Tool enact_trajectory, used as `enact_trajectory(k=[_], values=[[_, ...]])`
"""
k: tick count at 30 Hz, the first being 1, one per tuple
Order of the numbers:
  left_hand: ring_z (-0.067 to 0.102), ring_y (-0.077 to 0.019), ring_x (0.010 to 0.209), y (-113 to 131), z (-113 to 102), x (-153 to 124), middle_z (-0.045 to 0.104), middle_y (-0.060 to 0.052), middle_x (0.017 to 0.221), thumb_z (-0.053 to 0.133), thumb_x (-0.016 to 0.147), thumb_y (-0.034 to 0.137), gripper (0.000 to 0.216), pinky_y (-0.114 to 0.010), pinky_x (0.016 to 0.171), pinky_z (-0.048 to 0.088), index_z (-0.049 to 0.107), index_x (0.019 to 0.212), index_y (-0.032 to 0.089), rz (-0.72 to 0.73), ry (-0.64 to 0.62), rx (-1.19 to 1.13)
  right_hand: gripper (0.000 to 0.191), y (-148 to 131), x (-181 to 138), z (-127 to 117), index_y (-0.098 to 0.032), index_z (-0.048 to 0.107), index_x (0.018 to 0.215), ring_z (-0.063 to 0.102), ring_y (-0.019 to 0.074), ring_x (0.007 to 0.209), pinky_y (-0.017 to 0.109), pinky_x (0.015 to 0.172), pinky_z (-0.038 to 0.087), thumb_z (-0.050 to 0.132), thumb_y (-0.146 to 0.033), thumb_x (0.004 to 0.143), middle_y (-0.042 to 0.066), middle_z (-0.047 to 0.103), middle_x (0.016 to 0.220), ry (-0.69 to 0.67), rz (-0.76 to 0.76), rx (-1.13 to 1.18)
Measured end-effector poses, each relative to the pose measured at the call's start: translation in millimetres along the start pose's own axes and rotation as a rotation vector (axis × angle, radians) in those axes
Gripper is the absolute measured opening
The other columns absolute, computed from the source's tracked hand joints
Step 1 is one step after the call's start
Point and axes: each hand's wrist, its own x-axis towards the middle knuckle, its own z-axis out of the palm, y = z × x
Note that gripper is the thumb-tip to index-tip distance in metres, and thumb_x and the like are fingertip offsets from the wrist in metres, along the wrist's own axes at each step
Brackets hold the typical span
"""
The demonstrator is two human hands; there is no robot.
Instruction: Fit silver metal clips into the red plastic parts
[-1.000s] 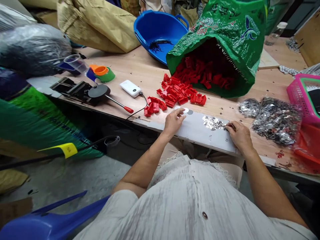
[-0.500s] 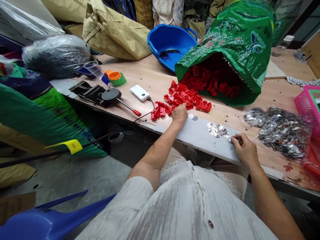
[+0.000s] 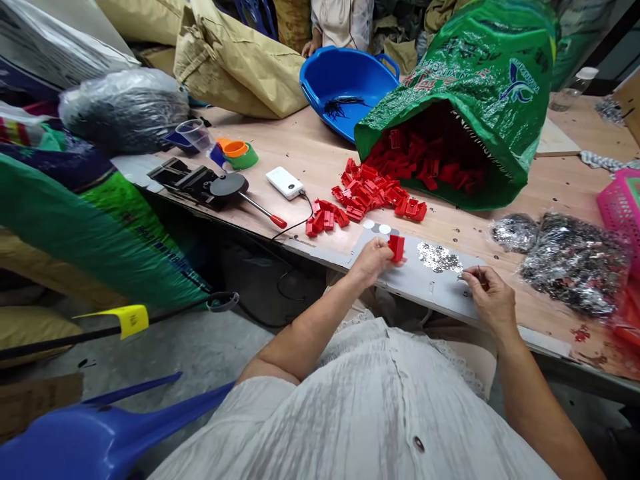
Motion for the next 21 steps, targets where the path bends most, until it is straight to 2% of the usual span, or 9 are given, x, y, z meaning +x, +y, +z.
enact_trajectory(k=[2, 5, 9, 12, 16, 21], values=[[0.069, -0.0162, 0.067, -7, 7, -16, 0.068, -0.004, 0.079, 0.061, 0.066, 0.009, 0.029, -0.03, 0.071, 0.052, 0.041, 0.084, 0.019, -0.121, -0.098, -0.164, 0.032, -9, -3, 2, -0.021, 0.069, 0.094, 0.059, 0.0159, 0.062, 0.029, 0.061, 0.048, 0.059, -0.05, 0.087, 0.005, 0.072, 0.085, -0.023, 0.001, 0.042], [0.07, -0.0166, 0.068, -15, 13, -32, 0.07, -0.005, 0.081, 0.06, 0.066, 0.009, 0.036, -0.028, 0.069, 0.053, 0.047, 0.098, 0.018, -0.163, -0.144, -0.224, 0.03, -23, -9, 5, -0.021, 0.069, 0.096, 0.06, 0.0156, 0.064, 0.029, 0.064, 0.049, 0.06, -0.048, 0.088, 0.005, 0.072, 0.088, -0.073, -0.02, 0.089], [0.07, -0.0158, 0.068, -22, 18, -41, 0.065, -0.002, 0.073, 0.053, 0.07, 0.013, 0.035, -0.031, 0.075, 0.057, 0.057, 0.105, 0.015, -0.182, -0.201, -0.214, 0.027, -41, -19, 4, -0.021, 0.069, 0.096, 0.061, 0.0151, 0.066, 0.028, 0.065, 0.049, 0.061, -0.045, 0.089, 0.004, 0.072, 0.086, -0.137, -0.069, 0.132], [0.064, -0.0118, 0.056, -24, 22, -44, 0.063, 0.0, 0.071, 0.052, 0.069, 0.014, 0.037, -0.026, 0.064, 0.054, 0.062, 0.106, 0.014, -0.154, -0.205, -0.105, 0.024, -55, -26, 4, -0.021, 0.069, 0.096, 0.059, 0.0139, 0.063, 0.027, 0.062, 0.048, 0.062, -0.043, 0.09, 0.002, 0.071, 0.081, -0.15, -0.122, 0.149], [0.062, -0.0106, 0.053, -24, 28, -52, 0.066, -0.001, 0.079, 0.059, 0.068, 0.013, 0.052, -0.022, 0.051, 0.046, 0.061, 0.12, 0.016, -0.131, -0.259, -0.037, 0.018, -68, -30, 8, -0.022, 0.068, 0.093, 0.06, 0.014, 0.064, 0.027, 0.062, 0.049, 0.062, -0.039, 0.091, 0.002, 0.071, 0.083, -0.137, -0.245, 0.156], [0.065, -0.0109, 0.062, -18, 27, -62, 0.066, -0.002, 0.083, 0.076, 0.071, 0.022, 0.047, -0.023, 0.059, 0.049, 0.064, 0.116, 0.016, -0.178, -0.4, -0.133, 0.011, -67, -29, 12, -0.023, 0.067, 0.092, 0.063, 0.015, 0.067, 0.029, 0.066, 0.051, 0.062, -0.033, 0.093, 0.002, 0.071, 0.083, -0.075, -0.377, 0.07]])
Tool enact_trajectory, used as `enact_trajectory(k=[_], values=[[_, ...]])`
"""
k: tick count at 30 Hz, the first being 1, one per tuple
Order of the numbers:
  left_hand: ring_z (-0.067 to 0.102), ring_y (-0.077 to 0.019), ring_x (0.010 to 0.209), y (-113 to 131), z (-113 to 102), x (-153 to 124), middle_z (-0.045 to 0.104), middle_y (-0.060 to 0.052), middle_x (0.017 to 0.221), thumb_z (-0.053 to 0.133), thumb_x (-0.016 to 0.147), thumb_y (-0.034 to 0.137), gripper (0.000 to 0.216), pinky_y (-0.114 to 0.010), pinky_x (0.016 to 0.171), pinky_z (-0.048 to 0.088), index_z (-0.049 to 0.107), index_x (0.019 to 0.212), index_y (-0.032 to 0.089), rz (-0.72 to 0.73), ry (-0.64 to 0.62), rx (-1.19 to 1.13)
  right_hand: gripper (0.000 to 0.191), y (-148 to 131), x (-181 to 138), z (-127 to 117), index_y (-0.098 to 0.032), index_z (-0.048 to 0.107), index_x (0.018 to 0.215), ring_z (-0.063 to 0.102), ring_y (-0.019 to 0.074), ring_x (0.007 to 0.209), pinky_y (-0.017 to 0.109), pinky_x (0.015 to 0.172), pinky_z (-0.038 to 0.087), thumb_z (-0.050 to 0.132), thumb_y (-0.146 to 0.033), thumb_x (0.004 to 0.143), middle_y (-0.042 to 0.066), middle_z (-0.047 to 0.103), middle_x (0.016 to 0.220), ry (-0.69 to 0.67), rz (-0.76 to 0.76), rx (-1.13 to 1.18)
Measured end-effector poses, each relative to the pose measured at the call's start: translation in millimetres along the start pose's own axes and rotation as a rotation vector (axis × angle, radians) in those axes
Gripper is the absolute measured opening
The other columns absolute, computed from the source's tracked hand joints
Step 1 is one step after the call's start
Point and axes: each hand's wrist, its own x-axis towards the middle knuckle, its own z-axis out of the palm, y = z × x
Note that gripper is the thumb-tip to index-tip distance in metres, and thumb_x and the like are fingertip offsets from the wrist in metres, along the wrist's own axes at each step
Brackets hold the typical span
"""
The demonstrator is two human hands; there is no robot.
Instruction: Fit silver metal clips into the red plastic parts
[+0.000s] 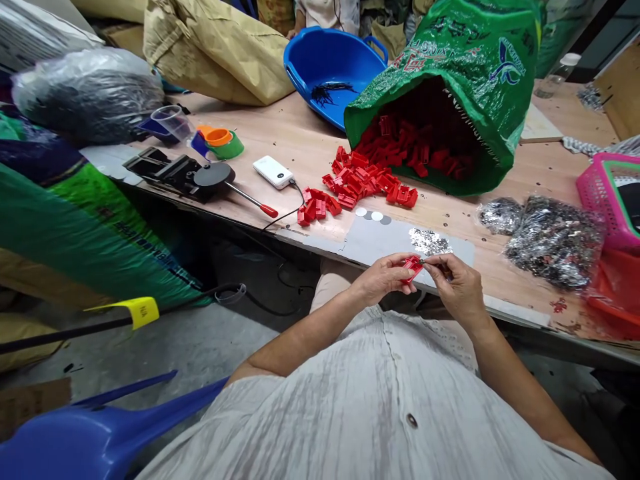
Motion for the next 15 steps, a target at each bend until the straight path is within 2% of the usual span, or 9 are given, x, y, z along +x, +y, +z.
enact_trajectory(k=[4, 7, 12, 15], values=[[0.063, -0.0093, 0.071, 3, 1, -6, 0.066, -0.003, 0.096, 0.087, 0.06, 0.018, 0.057, -0.026, 0.07, 0.052, 0.066, 0.113, 0.017, -0.032, 0.001, -0.034, 0.004, 4, -2, -3, -0.023, 0.066, 0.093, 0.065, 0.0151, 0.071, 0.028, 0.066, 0.052, 0.062, -0.025, 0.093, 0.002, 0.07, 0.084, -0.007, -0.072, 0.014], [0.061, -0.0088, 0.073, 2, 1, -8, 0.066, -0.003, 0.101, 0.09, 0.055, 0.015, 0.061, -0.027, 0.071, 0.052, 0.067, 0.112, 0.017, -0.03, 0.025, -0.008, 0.008, 4, -3, -7, -0.023, 0.065, 0.097, 0.067, 0.0168, 0.079, 0.03, 0.071, 0.053, 0.06, -0.019, 0.093, 0.003, 0.07, 0.088, -0.045, -0.152, 0.018], [0.059, -0.008, 0.066, -2, 1, -8, 0.066, -0.001, 0.089, 0.091, 0.055, 0.025, 0.063, -0.028, 0.07, 0.05, 0.068, 0.113, 0.016, -0.021, 0.021, 0.059, 0.018, 5, -2, -12, -0.024, 0.064, 0.103, 0.068, 0.0187, 0.087, 0.032, 0.076, 0.055, 0.055, -0.012, 0.094, 0.006, 0.071, 0.093, -0.117, -0.292, 0.003], [0.06, -0.0091, 0.071, -4, 0, -7, 0.068, -0.002, 0.088, 0.092, 0.053, 0.024, 0.064, -0.029, 0.077, 0.049, 0.069, 0.113, 0.015, -0.001, 0.022, 0.07, 0.02, 6, -2, -13, -0.023, 0.064, 0.104, 0.068, 0.0192, 0.088, 0.033, 0.076, 0.056, 0.054, -0.01, 0.093, 0.007, 0.071, 0.094, -0.148, -0.341, -0.004]])
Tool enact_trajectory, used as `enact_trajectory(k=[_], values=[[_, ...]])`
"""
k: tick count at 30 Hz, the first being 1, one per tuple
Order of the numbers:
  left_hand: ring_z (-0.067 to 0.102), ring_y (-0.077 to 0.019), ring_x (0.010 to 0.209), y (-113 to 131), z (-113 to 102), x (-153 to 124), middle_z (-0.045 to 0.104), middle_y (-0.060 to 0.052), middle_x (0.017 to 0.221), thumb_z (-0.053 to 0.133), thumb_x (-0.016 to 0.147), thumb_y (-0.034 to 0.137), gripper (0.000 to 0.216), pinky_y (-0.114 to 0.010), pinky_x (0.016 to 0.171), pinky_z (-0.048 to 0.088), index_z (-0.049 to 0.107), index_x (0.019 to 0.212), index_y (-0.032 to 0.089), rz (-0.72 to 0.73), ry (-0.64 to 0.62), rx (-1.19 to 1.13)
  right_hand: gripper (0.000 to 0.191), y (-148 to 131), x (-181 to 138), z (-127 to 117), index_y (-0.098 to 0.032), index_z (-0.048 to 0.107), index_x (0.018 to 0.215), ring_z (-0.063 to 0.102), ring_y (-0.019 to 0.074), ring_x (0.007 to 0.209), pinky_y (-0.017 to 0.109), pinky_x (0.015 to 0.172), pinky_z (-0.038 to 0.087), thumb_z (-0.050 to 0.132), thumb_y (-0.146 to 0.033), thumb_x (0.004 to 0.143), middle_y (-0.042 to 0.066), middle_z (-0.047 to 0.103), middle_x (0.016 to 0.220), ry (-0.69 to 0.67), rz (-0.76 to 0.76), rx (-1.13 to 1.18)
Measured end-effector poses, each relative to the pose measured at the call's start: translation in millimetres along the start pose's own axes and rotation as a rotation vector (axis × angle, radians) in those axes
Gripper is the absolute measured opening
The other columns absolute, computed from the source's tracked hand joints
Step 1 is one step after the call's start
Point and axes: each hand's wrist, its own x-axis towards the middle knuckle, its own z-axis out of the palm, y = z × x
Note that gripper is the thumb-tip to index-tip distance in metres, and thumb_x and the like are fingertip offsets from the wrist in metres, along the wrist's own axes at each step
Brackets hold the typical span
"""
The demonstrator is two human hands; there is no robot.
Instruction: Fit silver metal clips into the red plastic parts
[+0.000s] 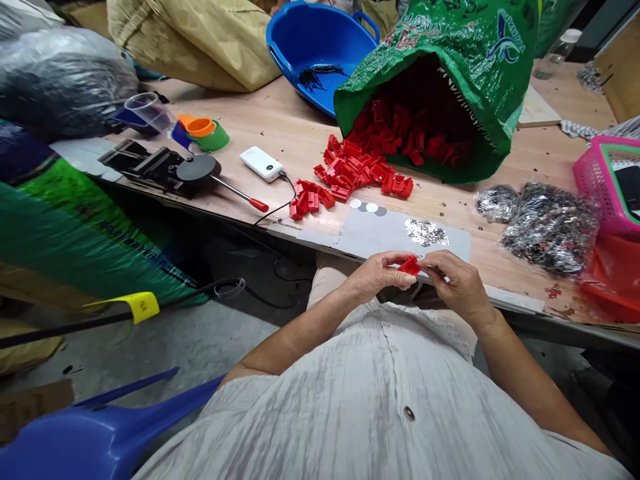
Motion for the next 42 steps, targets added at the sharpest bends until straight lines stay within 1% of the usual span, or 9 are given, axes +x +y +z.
enact_trajectory(k=[5, 13, 19, 23, 25, 28, 32, 38, 42], values=[[0.063, -0.0128, 0.087, -2, 0, -1, 0.072, -0.005, 0.1, 0.091, 0.051, 0.021, 0.058, -0.029, 0.089, 0.046, 0.073, 0.105, 0.016, 0.039, 0.014, -0.008, 0.017, -1, 1, -2, -0.023, 0.064, 0.104, 0.067, 0.0186, 0.085, 0.033, 0.074, 0.056, 0.055, -0.012, 0.094, 0.007, 0.07, 0.091, -0.018, -0.038, -0.006], [0.064, -0.011, 0.081, -4, 4, -6, 0.072, -0.004, 0.098, 0.091, 0.053, 0.021, 0.055, -0.027, 0.083, 0.047, 0.071, 0.104, 0.016, 0.026, 0.004, -0.114, 0.016, -6, 1, 0, -0.023, 0.066, 0.105, 0.066, 0.0189, 0.086, 0.033, 0.074, 0.055, 0.057, -0.015, 0.094, 0.007, 0.07, 0.092, -0.002, 0.011, 0.018], [0.063, -0.0095, 0.076, -7, 2, -7, 0.07, -0.002, 0.092, 0.092, 0.053, 0.023, 0.059, -0.027, 0.081, 0.046, 0.069, 0.107, 0.016, 0.006, 0.044, -0.105, 0.017, -8, 0, -10, -0.024, 0.071, 0.102, 0.064, 0.0187, 0.089, 0.034, 0.077, 0.051, 0.054, -0.028, 0.097, 0.006, 0.068, 0.095, -0.147, 0.266, 0.208], [0.062, -0.011, 0.083, -7, 3, -8, 0.068, -0.003, 0.099, 0.091, 0.054, 0.022, 0.056, -0.027, 0.082, 0.046, 0.071, 0.105, 0.017, 0.04, 0.044, -0.067, 0.022, -1, -3, -14, -0.024, 0.07, 0.104, 0.057, 0.0154, 0.072, 0.03, 0.065, 0.044, 0.056, -0.039, 0.095, 0.003, 0.067, 0.089, -0.128, 0.566, 0.308], [0.062, -0.0118, 0.085, -6, 4, -9, 0.067, -0.004, 0.1, 0.091, 0.054, 0.021, 0.054, -0.027, 0.083, 0.046, 0.072, 0.105, 0.017, 0.046, 0.032, -0.045, 0.023, 2, -5, -12, -0.023, 0.068, 0.1, 0.055, 0.0145, 0.07, 0.029, 0.064, 0.042, 0.061, -0.044, 0.091, 0.002, 0.066, 0.087, -0.122, 0.668, 0.366], [0.062, -0.0123, 0.087, -5, 7, -11, 0.065, -0.004, 0.102, 0.091, 0.054, 0.022, 0.054, -0.028, 0.083, 0.047, 0.072, 0.105, 0.018, 0.047, 0.016, -0.016, 0.025, 6, -5, -5, -0.023, 0.063, 0.092, 0.055, 0.0147, 0.076, 0.029, 0.069, 0.043, 0.068, -0.046, 0.086, 0.0, 0.062, 0.086, -0.152, 0.705, 0.475], [0.06, -0.0112, 0.084, -3, 8, -12, 0.059, -0.004, 0.112, 0.091, 0.053, 0.023, 0.053, -0.027, 0.078, 0.048, 0.073, 0.104, 0.02, 0.048, 0.02, 0.086, 0.027, 9, -4, 1, -0.022, 0.055, 0.086, 0.048, 0.0127, 0.07, 0.027, 0.064, 0.04, 0.069, -0.044, 0.084, -0.003, 0.054, 0.079, -0.224, 0.692, 0.574], [0.059, -0.0123, 0.086, -9, 10, -11, 0.056, -0.004, 0.109, 0.088, 0.061, 0.027, 0.048, -0.028, 0.08, 0.048, 0.074, 0.107, 0.021, 0.145, 0.029, 0.33, 0.023, 13, -9, 8, -0.022, 0.05, 0.085, 0.045, 0.0112, 0.065, 0.026, 0.058, 0.038, 0.064, -0.04, 0.086, -0.003, 0.051, 0.078, -0.266, 0.68, 0.562], [0.059, -0.0169, 0.098, -17, 12, -9, 0.057, -0.006, 0.109, 0.076, 0.079, 0.033, 0.042, -0.028, 0.085, 0.051, 0.07, 0.119, 0.023, 0.387, 0.129, 0.568, 0.025, 16, -18, 17, -0.022, 0.048, 0.084, 0.044, 0.0115, 0.066, 0.025, 0.057, 0.038, 0.063, -0.043, 0.087, -0.003, 0.049, 0.076, -0.136, 0.7, 0.586]])
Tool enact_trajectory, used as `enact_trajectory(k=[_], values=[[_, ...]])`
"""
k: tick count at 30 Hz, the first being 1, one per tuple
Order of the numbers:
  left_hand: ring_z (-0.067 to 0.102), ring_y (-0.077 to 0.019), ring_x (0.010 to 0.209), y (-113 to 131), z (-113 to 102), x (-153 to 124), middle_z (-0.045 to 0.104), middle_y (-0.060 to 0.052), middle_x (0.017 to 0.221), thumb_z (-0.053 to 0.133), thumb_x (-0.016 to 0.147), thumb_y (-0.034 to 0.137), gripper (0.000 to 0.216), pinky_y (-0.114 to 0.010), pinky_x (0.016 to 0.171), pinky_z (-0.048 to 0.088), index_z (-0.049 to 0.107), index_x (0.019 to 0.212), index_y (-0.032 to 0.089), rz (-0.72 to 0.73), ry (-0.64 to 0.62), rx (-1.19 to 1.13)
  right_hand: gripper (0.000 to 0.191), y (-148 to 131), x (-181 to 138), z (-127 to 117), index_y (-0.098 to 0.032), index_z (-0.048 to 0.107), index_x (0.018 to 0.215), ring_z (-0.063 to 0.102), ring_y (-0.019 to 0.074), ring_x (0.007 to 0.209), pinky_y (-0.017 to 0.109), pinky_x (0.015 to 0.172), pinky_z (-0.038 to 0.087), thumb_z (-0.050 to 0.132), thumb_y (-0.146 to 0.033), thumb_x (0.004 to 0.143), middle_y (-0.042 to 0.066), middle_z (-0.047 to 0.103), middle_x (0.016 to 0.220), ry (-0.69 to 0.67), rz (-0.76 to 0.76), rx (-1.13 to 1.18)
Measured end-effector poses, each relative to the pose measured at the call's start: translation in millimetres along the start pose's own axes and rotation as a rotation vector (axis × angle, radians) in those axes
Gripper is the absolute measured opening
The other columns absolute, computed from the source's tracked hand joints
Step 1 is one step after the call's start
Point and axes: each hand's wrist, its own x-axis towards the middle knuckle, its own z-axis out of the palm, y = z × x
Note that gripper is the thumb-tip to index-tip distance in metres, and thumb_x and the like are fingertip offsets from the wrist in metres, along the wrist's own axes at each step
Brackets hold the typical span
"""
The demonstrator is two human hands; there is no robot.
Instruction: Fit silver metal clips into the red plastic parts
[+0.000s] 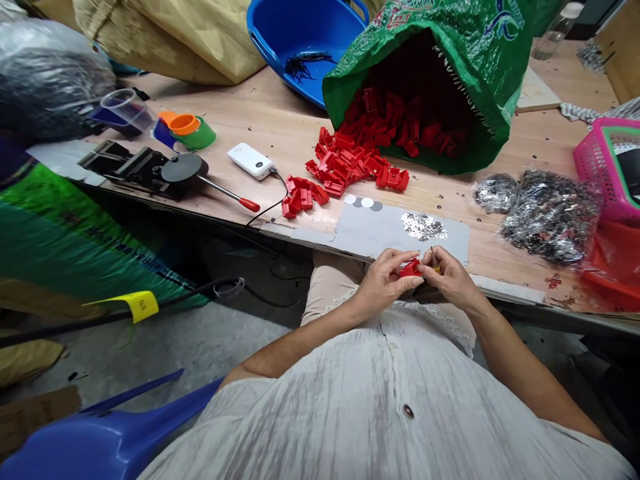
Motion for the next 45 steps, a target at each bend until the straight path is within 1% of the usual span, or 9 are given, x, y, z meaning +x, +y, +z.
enact_trajectory(k=[4, 8, 14, 22, 29, 34, 37, 40, 45], values=[[0.061, -0.0198, 0.101, -6, 1, 0, 0.061, -0.008, 0.11, 0.073, 0.082, 0.038, 0.039, -0.032, 0.09, 0.053, 0.069, 0.117, 0.023, 0.217, 0.049, 0.259, 0.026, 7, -3, 6, -0.024, 0.047, 0.085, 0.044, 0.0119, 0.064, 0.025, 0.057, 0.039, 0.064, -0.043, 0.088, -0.004, 0.048, 0.075, 0.113, -0.007, 0.037], [0.063, -0.0199, 0.098, -9, -3, -1, 0.067, -0.008, 0.103, 0.068, 0.086, 0.034, 0.029, -0.033, 0.09, 0.051, 0.069, 0.113, 0.023, 0.279, 0.057, 0.385, 0.026, 3, -7, 10, -0.024, 0.051, 0.094, 0.05, 0.012, 0.071, 0.026, 0.064, 0.044, 0.067, -0.043, 0.086, -0.002, 0.054, 0.085, 0.127, 0.01, 0.068], [0.065, -0.0194, 0.097, -9, -6, -4, 0.072, -0.007, 0.104, 0.069, 0.086, 0.029, 0.026, -0.032, 0.087, 0.051, 0.07, 0.111, 0.023, 0.299, 0.07, 0.324, 0.037, -5, -10, 10, -0.023, 0.051, 0.107, 0.049, 0.0097, 0.061, 0.023, 0.053, 0.038, 0.065, -0.05, 0.084, 0.0, 0.06, 0.087, -0.016, 0.171, 0.18], [0.068, -0.0204, 0.094, -11, -11, -5, 0.075, -0.007, 0.101, 0.072, 0.083, 0.032, 0.026, -0.034, 0.088, 0.051, 0.073, 0.108, 0.024, 0.267, 0.044, 0.222, 0.04, 4, -14, 8, -0.025, 0.05, 0.108, 0.037, 0.0066, 0.052, 0.022, 0.047, 0.03, 0.068, -0.05, 0.083, -0.004, 0.053, 0.081, -0.111, 0.238, 0.336], [0.068, -0.0202, 0.09, -18, -17, 1, 0.075, -0.008, 0.096, 0.079, 0.076, 0.038, 0.03, -0.033, 0.086, 0.051, 0.075, 0.101, 0.022, 0.232, 0.009, 0.082, 0.039, 10, -14, 12, -0.026, 0.051, 0.101, 0.036, 0.0077, 0.052, 0.022, 0.047, 0.029, 0.072, -0.049, 0.08, -0.006, 0.046, 0.074, -0.109, 0.227, 0.402], [0.065, -0.0177, 0.095, -27, -19, 5, 0.07, -0.006, 0.101, 0.078, 0.077, 0.035, 0.032, -0.029, 0.09, 0.05, 0.073, 0.104, 0.02, 0.066, 0.004, -0.164, 0.033, -3, -7, 5, -0.025, 0.053, 0.109, 0.053, 0.0119, 0.066, 0.025, 0.058, 0.042, 0.063, -0.049, 0.089, -0.001, 0.061, 0.086, -0.173, 0.16, 0.161], [0.064, -0.0162, 0.097, -28, -18, 5, 0.068, -0.005, 0.105, 0.078, 0.077, 0.034, 0.038, -0.029, 0.093, 0.05, 0.071, 0.112, 0.021, -0.033, 0.043, -0.313, 0.027, -4, 7, -10, -0.024, 0.06, 0.107, 0.06, 0.0173, 0.076, 0.032, 0.069, 0.048, 0.06, -0.045, 0.09, 0.005, 0.069, 0.099, 0.056, 0.044, -0.238], [0.065, -0.0164, 0.095, -27, -17, 6, 0.067, -0.004, 0.102, 0.079, 0.076, 0.034, 0.048, -0.033, 0.092, 0.054, 0.068, 0.121, 0.021, -0.121, 0.069, -0.457, 0.018, 6, 25, -24, -0.022, 0.065, 0.099, 0.062, 0.0216, 0.079, 0.038, 0.075, 0.048, 0.055, -0.035, 0.092, 0.008, 0.071, 0.096, 0.301, -0.083, -0.629], [0.068, -0.0175, 0.092, -27, -17, 6, 0.068, -0.003, 0.099, 0.08, 0.074, 0.034, 0.057, -0.037, 0.088, 0.059, 0.064, 0.127, 0.021, -0.184, 0.086, -0.581, 0.015, 22, 44, -28, -0.022, 0.066, 0.099, 0.064, 0.0245, 0.084, 0.037, 0.074, 0.047, 0.054, -0.028, 0.091, 0.009, 0.071, 0.095, 0.317, -0.133, -0.816]])
